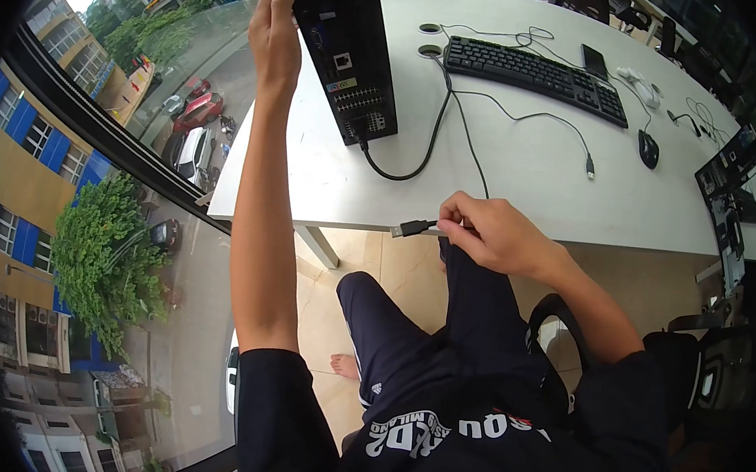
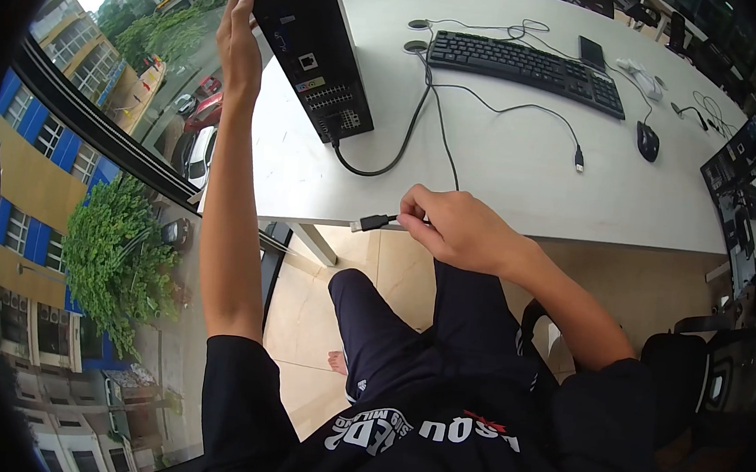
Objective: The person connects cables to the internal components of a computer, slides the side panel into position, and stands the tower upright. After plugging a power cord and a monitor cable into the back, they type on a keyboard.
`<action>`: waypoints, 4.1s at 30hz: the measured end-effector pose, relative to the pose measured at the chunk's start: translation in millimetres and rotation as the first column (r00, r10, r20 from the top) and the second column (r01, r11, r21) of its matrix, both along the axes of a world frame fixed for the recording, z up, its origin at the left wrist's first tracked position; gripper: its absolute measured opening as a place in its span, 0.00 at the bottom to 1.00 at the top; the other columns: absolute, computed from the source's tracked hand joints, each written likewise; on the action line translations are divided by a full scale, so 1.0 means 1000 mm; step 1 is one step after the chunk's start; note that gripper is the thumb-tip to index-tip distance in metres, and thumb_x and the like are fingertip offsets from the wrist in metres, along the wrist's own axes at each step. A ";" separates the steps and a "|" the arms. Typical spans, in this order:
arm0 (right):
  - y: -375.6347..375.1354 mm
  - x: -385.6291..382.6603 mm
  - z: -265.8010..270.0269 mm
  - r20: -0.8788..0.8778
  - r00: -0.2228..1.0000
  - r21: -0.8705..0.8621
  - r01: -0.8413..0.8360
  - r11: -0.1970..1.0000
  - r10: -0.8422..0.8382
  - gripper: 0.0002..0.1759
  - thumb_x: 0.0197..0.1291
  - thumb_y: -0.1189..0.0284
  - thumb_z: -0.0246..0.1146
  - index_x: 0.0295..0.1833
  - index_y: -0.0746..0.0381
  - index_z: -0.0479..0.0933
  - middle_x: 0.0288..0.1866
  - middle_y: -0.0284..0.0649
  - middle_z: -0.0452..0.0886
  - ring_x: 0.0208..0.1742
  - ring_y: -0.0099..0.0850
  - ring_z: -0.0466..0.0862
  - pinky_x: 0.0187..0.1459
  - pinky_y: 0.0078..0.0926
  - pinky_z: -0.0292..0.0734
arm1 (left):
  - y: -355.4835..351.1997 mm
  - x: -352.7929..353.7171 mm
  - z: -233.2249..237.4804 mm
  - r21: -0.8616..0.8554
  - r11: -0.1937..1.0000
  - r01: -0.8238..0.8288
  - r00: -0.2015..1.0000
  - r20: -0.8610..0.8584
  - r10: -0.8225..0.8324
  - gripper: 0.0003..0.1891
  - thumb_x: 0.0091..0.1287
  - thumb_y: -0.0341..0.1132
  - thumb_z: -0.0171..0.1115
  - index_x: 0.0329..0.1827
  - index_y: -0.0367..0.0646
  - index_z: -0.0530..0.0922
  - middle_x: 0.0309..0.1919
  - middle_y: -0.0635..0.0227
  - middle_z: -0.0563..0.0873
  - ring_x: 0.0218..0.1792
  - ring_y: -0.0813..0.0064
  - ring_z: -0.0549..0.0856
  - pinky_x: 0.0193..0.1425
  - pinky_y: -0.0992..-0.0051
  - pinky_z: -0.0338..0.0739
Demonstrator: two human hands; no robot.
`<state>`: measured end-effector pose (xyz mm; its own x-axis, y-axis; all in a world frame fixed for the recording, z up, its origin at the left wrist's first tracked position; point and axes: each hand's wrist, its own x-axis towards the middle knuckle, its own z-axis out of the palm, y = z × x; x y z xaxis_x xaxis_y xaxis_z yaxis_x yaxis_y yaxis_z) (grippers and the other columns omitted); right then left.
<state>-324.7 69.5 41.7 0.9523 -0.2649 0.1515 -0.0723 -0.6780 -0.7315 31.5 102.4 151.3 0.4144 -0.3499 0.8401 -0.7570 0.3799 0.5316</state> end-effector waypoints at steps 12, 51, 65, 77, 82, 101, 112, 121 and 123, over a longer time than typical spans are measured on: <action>0.000 0.121 0.077 0.368 0.891 0.411 0.102 0.906 -0.268 0.19 0.78 0.60 0.66 0.52 0.68 0.89 0.21 0.25 0.78 0.13 0.15 0.71 0.15 0.19 0.66 | 0.006 0.013 -0.002 -0.016 0.980 0.200 0.980 0.019 -0.200 0.23 0.85 0.51 0.54 0.71 0.50 0.85 0.67 0.68 0.87 0.64 0.76 0.84 0.67 0.69 0.76; 0.012 0.204 0.055 0.674 0.711 -0.330 0.535 0.778 -0.203 0.09 0.70 0.71 0.69 0.38 0.65 0.79 0.21 0.47 0.85 0.22 0.45 0.88 0.25 0.39 0.83 | 0.009 0.007 -0.002 -0.029 0.976 0.217 0.975 -0.031 -0.218 0.20 0.86 0.45 0.55 0.69 0.42 0.83 0.68 0.61 0.83 0.67 0.72 0.80 0.72 0.71 0.72; -0.026 0.138 0.048 0.682 0.667 -0.182 0.553 0.813 -0.301 0.17 0.69 0.58 0.74 0.47 0.62 0.88 0.40 0.39 0.92 0.40 0.35 0.91 0.42 0.34 0.85 | 0.007 0.005 0.000 0.044 0.991 0.126 0.991 -0.052 -0.124 0.23 0.87 0.52 0.52 0.72 0.51 0.84 0.72 0.69 0.84 0.68 0.73 0.81 0.67 0.68 0.74; -0.210 -0.153 -0.021 -0.067 0.917 -0.863 0.145 0.483 -0.394 0.19 0.64 0.81 0.65 0.59 0.56 0.85 0.68 0.36 0.84 0.67 0.39 0.83 0.62 0.38 0.85 | -0.016 0.006 -0.010 -0.086 0.987 0.139 0.985 -0.095 -0.147 0.24 0.88 0.51 0.46 0.70 0.47 0.83 0.73 0.62 0.83 0.75 0.69 0.77 0.80 0.64 0.63; -0.201 -0.133 -0.007 -0.072 0.973 -0.835 0.061 0.547 -0.219 0.11 0.69 0.76 0.68 0.56 0.60 0.84 0.66 0.38 0.85 0.67 0.41 0.83 0.65 0.39 0.81 | -0.014 0.003 -0.009 -0.083 0.988 0.127 0.983 -0.123 -0.137 0.24 0.88 0.49 0.45 0.69 0.43 0.83 0.72 0.62 0.83 0.75 0.69 0.77 0.81 0.67 0.63; -0.015 0.164 0.048 0.695 0.659 -0.091 0.476 0.875 -0.286 0.14 0.74 0.67 0.66 0.38 0.65 0.89 0.27 0.47 0.88 0.25 0.44 0.87 0.29 0.38 0.81 | 0.000 0.000 -0.008 -0.081 0.981 0.176 0.984 -0.012 -0.178 0.20 0.87 0.45 0.54 0.69 0.41 0.83 0.72 0.58 0.81 0.72 0.68 0.78 0.77 0.71 0.68; 0.003 0.177 0.050 0.719 0.627 -0.246 0.635 0.733 -0.301 0.14 0.72 0.67 0.68 0.33 0.63 0.86 0.23 0.41 0.86 0.21 0.41 0.85 0.27 0.37 0.80 | -0.006 0.000 -0.012 -0.156 0.971 0.180 0.984 0.023 -0.179 0.21 0.88 0.47 0.53 0.70 0.43 0.83 0.60 0.73 0.86 0.55 0.83 0.77 0.67 0.80 0.67; 0.010 0.193 0.062 0.580 0.653 0.125 0.519 0.845 -0.487 0.14 0.68 0.65 0.70 0.37 0.67 0.89 0.27 0.48 0.90 0.27 0.41 0.91 0.34 0.34 0.84 | -0.009 0.007 -0.015 -0.156 0.970 0.189 0.979 -0.045 -0.198 0.17 0.85 0.46 0.59 0.65 0.49 0.87 0.69 0.68 0.84 0.62 0.78 0.82 0.61 0.76 0.74; 0.003 0.198 0.062 0.547 0.640 0.247 0.493 0.834 -0.540 0.15 0.66 0.65 0.71 0.37 0.68 0.89 0.28 0.50 0.90 0.28 0.41 0.92 0.35 0.33 0.84 | -0.008 0.003 -0.014 -0.145 0.971 0.189 0.978 -0.062 -0.199 0.17 0.85 0.46 0.59 0.64 0.49 0.87 0.69 0.68 0.84 0.63 0.78 0.82 0.60 0.76 0.74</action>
<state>-126.8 72.4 103.4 0.3895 -0.7181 0.5767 0.0507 -0.6085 -0.7920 34.9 94.2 137.4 0.4143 -0.3132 0.8545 -0.6212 0.5889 0.5171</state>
